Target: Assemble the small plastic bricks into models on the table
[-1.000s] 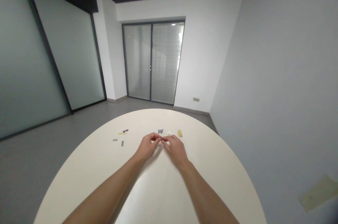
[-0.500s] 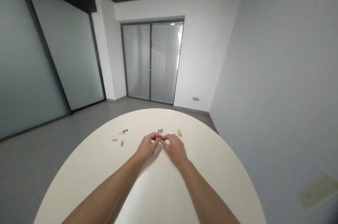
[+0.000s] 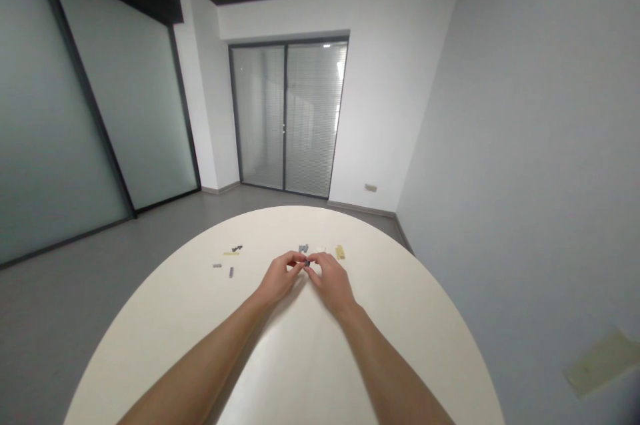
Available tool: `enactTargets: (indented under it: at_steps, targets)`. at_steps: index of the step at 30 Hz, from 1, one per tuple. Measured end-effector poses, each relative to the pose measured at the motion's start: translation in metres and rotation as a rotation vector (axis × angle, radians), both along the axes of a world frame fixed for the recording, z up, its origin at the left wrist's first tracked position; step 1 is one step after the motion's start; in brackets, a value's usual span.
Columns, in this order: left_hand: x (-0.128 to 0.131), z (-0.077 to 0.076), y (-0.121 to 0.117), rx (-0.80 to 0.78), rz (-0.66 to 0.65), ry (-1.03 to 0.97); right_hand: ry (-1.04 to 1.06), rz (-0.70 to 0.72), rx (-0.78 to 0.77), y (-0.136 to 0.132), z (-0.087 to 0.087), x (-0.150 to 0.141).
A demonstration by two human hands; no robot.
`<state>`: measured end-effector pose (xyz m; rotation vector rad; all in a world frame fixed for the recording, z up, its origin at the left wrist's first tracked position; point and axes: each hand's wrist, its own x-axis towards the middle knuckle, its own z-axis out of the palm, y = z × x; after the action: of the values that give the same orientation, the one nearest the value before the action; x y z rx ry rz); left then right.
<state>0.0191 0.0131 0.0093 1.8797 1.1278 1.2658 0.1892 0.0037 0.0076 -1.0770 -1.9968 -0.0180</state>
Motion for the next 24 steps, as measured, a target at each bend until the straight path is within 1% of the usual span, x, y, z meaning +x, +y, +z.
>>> enactTargets:
  at_steps: [8,17,24]
  targets:
    - [0.0005,0.0035,-0.0013,-0.014,-0.008,0.007,0.003,-0.002,-0.022,-0.0016,0.0031,-0.0002]
    - [-0.0004,0.0054,-0.0025,0.002,-0.020,0.017,0.031,0.023,-0.006,-0.0024,0.0029,-0.0001]
    - [-0.0010,0.0033,-0.0011,0.003,-0.020,0.019,0.020,0.021,-0.003,-0.0026,0.0041,-0.0003]
